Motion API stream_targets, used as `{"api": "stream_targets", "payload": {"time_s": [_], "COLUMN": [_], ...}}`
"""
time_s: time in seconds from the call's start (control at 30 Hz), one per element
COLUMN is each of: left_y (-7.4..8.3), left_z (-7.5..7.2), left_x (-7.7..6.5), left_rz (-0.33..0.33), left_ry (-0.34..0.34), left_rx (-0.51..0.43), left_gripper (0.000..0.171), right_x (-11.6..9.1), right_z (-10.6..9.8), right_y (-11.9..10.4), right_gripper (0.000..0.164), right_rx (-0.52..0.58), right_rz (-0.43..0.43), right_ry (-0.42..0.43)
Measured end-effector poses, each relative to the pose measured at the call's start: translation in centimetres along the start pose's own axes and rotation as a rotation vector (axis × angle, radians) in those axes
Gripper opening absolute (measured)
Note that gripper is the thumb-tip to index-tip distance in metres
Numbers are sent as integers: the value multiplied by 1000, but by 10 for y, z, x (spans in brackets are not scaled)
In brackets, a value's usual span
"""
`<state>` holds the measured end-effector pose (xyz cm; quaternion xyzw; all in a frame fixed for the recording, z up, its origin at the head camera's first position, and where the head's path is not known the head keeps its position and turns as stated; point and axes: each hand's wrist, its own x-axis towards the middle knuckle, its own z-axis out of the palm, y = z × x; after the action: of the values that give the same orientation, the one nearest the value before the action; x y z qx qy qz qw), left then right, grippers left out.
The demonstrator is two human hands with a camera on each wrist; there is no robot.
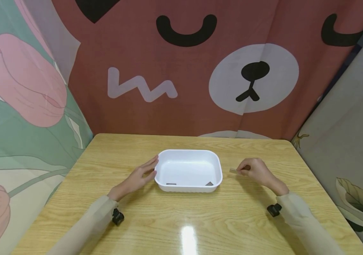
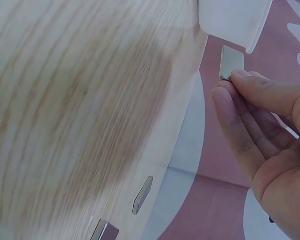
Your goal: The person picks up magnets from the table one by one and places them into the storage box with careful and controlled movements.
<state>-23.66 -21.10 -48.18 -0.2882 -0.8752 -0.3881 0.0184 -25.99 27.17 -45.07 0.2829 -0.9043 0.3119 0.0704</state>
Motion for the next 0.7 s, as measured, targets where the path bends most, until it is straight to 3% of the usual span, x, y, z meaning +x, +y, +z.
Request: {"api": "stream_targets", "payload": {"time_s": [0.7], "left_y": [0], "left_z": [0], "left_x": [0], "left_rz": [24], "left_ry": [11], "left_rx": [-2], "left_gripper": [53], "right_x": [8], "right_z": [2], "right_y": [-7], "right_gripper": [12], "right_rx": [31], "right_rz": [36], "right_ry": [32]}}
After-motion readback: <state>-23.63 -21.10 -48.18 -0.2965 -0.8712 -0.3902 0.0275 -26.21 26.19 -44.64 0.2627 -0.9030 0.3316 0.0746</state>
